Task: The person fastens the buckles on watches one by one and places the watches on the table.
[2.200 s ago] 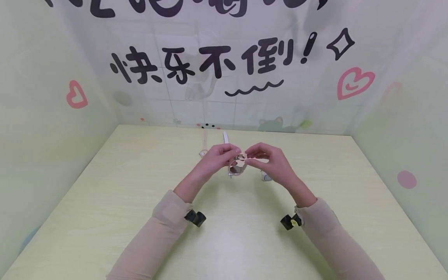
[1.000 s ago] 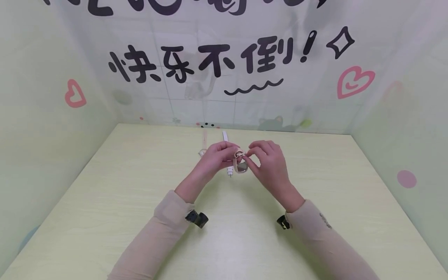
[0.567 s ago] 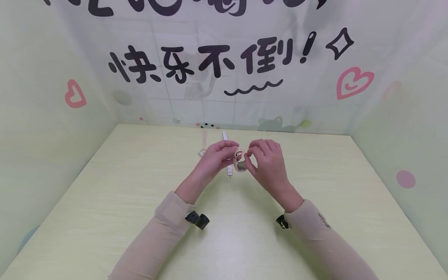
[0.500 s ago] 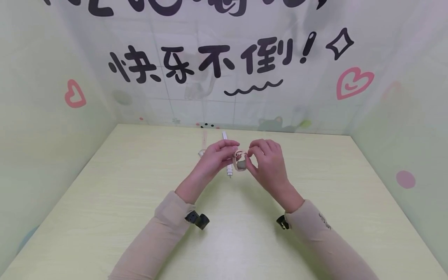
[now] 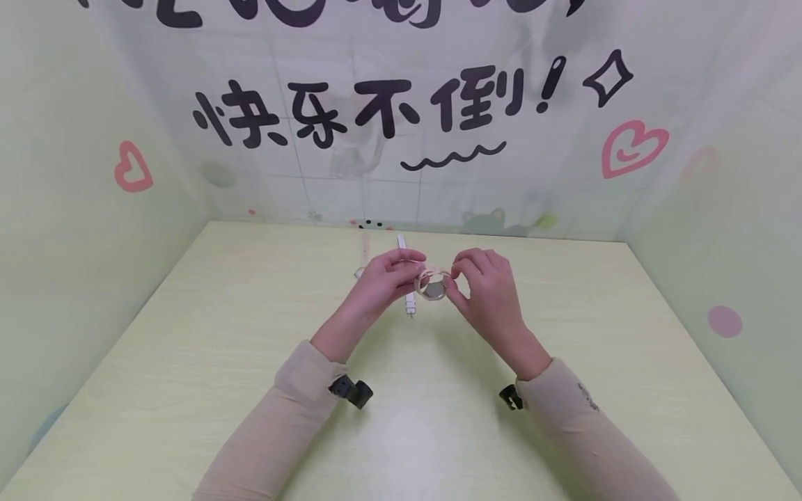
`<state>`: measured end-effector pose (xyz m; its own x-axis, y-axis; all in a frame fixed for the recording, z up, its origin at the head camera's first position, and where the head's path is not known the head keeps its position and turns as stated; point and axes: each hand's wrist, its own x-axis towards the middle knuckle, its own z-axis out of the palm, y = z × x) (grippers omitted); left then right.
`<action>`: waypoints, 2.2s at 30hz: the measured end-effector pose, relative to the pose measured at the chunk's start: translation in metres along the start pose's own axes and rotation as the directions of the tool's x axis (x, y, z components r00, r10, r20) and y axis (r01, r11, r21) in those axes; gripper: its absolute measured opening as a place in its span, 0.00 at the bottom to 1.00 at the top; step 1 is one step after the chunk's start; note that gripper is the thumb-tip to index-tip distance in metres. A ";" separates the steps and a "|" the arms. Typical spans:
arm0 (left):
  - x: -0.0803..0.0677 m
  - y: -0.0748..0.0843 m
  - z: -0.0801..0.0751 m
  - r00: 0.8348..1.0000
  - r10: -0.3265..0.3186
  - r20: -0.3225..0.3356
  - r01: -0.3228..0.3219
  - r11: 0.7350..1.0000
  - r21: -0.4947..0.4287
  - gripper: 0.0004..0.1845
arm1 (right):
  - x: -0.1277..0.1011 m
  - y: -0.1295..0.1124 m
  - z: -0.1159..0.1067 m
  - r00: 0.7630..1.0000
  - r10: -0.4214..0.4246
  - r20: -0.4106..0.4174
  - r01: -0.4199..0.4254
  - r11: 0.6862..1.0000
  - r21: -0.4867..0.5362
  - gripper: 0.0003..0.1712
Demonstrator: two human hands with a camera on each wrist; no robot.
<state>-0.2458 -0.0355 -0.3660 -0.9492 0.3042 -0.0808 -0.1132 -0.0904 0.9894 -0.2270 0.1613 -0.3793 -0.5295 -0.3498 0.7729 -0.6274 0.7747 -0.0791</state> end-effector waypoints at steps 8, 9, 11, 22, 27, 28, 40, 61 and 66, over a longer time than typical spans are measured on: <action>0.001 0.001 0.003 1.000 0.001 0.002 -0.001 1.000 0.027 0.15 | -0.004 -0.001 0.001 0.993 0.083 0.087 -0.092 0.989 0.116 0.08; 0.001 0.001 0.003 1.000 -0.001 0.001 0.001 1.000 0.029 0.15 | -0.004 -0.001 0.001 0.988 0.112 0.103 -0.126 0.982 0.141 0.09; 0.001 0.002 0.003 1.000 -0.005 -0.001 0.005 1.000 0.031 0.15 | -0.004 -0.002 0.001 0.978 0.165 0.127 -0.187 0.965 0.183 0.11; 0.002 0.001 0.001 1.000 -0.008 0.007 0.008 1.000 0.000 0.17 | 0.000 0.000 0.002 0.964 0.225 0.141 -0.261 0.903 0.342 0.06; 0.001 0.002 0.000 0.999 -0.012 0.035 0.011 1.000 0.016 0.19 | 0.000 0.001 0.002 0.953 0.252 0.167 -0.296 0.888 0.352 0.07; 0.001 0.002 0.000 0.999 -0.014 0.034 0.013 1.000 0.018 0.19 | 0.000 0.002 0.003 0.952 0.255 0.171 -0.300 0.887 0.351 0.07; 0.002 0.003 0.000 0.999 -0.029 0.036 0.029 1.000 -0.005 0.18 | -0.003 0.005 0.002 0.947 0.212 0.243 -0.305 0.831 0.465 0.21; 0.003 0.002 -0.005 0.997 -0.076 0.022 0.077 0.995 -0.058 0.18 | -0.004 0.010 -0.004 0.912 0.058 0.406 -0.309 0.747 0.589 0.38; 0.002 0.001 -0.006 0.997 -0.074 0.013 0.074 0.997 -0.019 0.19 | -0.005 0.010 -0.004 0.910 0.079 0.407 -0.326 0.742 0.586 0.35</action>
<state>-0.2491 -0.0408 -0.3656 -0.9343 0.3225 -0.1519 -0.1887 -0.0860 0.9783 -0.2284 0.1727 -0.3810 -0.7637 -0.4720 0.4405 -0.6272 0.3805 -0.6796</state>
